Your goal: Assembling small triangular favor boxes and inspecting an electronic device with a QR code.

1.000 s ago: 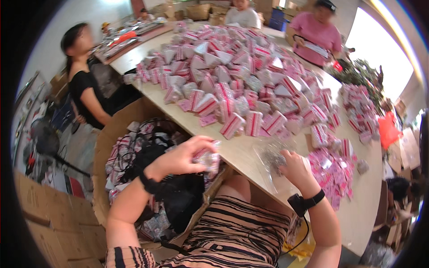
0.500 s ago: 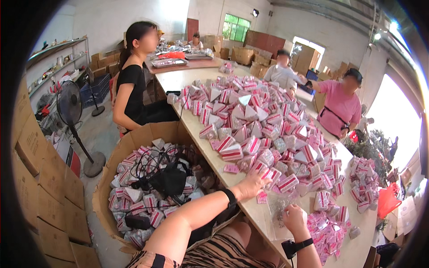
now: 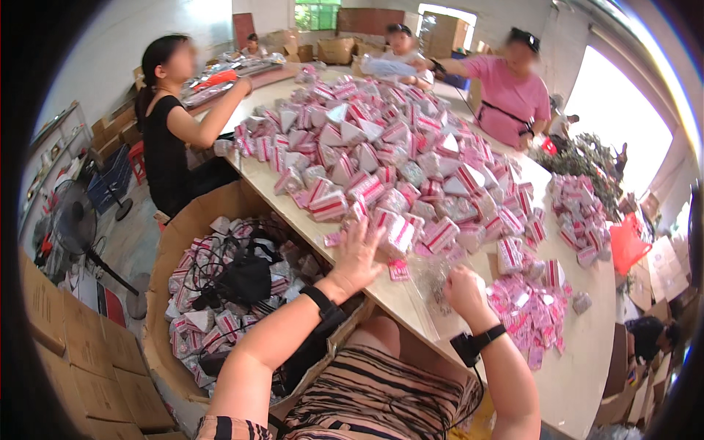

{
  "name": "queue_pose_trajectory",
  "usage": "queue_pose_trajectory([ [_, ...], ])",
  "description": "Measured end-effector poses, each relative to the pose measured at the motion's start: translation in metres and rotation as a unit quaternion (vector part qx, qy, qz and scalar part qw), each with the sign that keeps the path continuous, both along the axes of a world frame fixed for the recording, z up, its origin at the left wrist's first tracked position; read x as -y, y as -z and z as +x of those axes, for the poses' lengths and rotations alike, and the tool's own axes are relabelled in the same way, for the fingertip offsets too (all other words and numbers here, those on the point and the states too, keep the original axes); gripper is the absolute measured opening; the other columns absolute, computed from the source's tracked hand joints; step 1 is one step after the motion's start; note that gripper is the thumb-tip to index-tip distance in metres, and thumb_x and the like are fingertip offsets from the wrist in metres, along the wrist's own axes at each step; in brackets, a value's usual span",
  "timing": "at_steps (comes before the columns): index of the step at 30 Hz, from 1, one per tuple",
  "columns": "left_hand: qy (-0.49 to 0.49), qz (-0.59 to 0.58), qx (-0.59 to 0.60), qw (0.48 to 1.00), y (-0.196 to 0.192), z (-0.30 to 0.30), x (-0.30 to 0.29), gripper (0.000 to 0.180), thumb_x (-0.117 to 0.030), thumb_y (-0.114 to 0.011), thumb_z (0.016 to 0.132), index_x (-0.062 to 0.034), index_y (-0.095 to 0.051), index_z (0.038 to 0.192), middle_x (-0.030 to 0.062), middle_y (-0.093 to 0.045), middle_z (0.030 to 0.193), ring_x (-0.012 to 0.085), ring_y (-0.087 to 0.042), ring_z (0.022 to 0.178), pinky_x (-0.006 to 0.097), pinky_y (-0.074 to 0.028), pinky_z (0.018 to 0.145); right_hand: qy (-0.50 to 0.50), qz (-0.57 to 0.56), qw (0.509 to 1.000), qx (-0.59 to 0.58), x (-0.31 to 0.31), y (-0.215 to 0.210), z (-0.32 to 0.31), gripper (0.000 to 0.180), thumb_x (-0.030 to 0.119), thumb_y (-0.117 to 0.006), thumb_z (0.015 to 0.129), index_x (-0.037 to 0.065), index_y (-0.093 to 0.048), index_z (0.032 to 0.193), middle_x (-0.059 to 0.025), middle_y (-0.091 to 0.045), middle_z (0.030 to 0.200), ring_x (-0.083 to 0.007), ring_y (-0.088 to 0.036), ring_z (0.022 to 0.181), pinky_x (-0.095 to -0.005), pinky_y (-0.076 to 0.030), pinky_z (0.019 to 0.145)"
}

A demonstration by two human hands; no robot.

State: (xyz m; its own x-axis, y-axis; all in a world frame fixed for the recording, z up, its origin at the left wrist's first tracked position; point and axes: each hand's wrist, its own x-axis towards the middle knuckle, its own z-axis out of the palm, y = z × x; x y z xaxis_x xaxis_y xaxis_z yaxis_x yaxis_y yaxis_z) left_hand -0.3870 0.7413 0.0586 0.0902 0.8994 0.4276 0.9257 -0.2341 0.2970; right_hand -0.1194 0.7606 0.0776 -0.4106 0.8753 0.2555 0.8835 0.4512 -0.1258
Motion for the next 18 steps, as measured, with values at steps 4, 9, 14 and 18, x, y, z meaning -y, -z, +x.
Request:
queue_pose_trajectory([
  [4,0.075,0.118,0.108,0.984,-0.036,0.005,0.011,0.054,-0.016,-0.072,0.076,-0.0073,-0.051,0.125,0.0203,-0.046,0.129,0.0385,-0.044,0.118,0.049,-0.033,0.102,0.030,0.000,0.995,-0.096,-0.003,-0.021,0.002,0.015,0.016,-0.060,0.075,0.002,-0.065,0.077,-0.0180,-0.064,0.080,-0.0356,-0.064,0.075,-0.0441,-0.052,0.068],
  [9,0.171,0.028,0.205,0.963,-0.034,0.046,0.016,0.017,-0.013,-0.067,0.079,-0.0065,-0.067,0.095,0.0105,-0.061,0.092,0.0294,-0.055,0.095,0.043,-0.039,0.090,0.012,-0.029,0.971,-0.236,0.001,-0.031,0.024,0.015,0.012,-0.062,0.076,-0.003,-0.062,0.077,-0.0151,-0.063,0.070,-0.0288,-0.063,0.062,-0.0377,-0.050,0.059],
  [14,0.207,0.051,0.205,0.955,-0.030,0.095,0.021,0.021,-0.015,-0.067,0.081,-0.0069,-0.068,0.100,0.0116,-0.062,0.093,0.0297,-0.056,0.095,0.044,-0.041,0.088,0.083,-0.164,0.882,-0.435,0.014,-0.027,0.040,0.015,0.011,-0.065,0.082,-0.004,-0.065,0.082,-0.0038,-0.059,0.061,-0.0093,-0.055,0.046,-0.0250,-0.044,0.046],
  [18,0.206,0.034,0.248,0.946,-0.027,0.118,0.018,0.025,-0.010,-0.068,0.079,-0.0035,-0.068,0.104,0.0143,-0.063,0.092,0.0307,-0.060,0.086,0.040,-0.047,0.077,0.104,-0.163,0.848,-0.493,0.027,-0.020,0.044,0.013,0.011,-0.065,0.085,-0.002,-0.066,0.085,-0.0026,-0.059,0.062,-0.0090,-0.055,0.048,-0.0243,-0.043,0.045],
])
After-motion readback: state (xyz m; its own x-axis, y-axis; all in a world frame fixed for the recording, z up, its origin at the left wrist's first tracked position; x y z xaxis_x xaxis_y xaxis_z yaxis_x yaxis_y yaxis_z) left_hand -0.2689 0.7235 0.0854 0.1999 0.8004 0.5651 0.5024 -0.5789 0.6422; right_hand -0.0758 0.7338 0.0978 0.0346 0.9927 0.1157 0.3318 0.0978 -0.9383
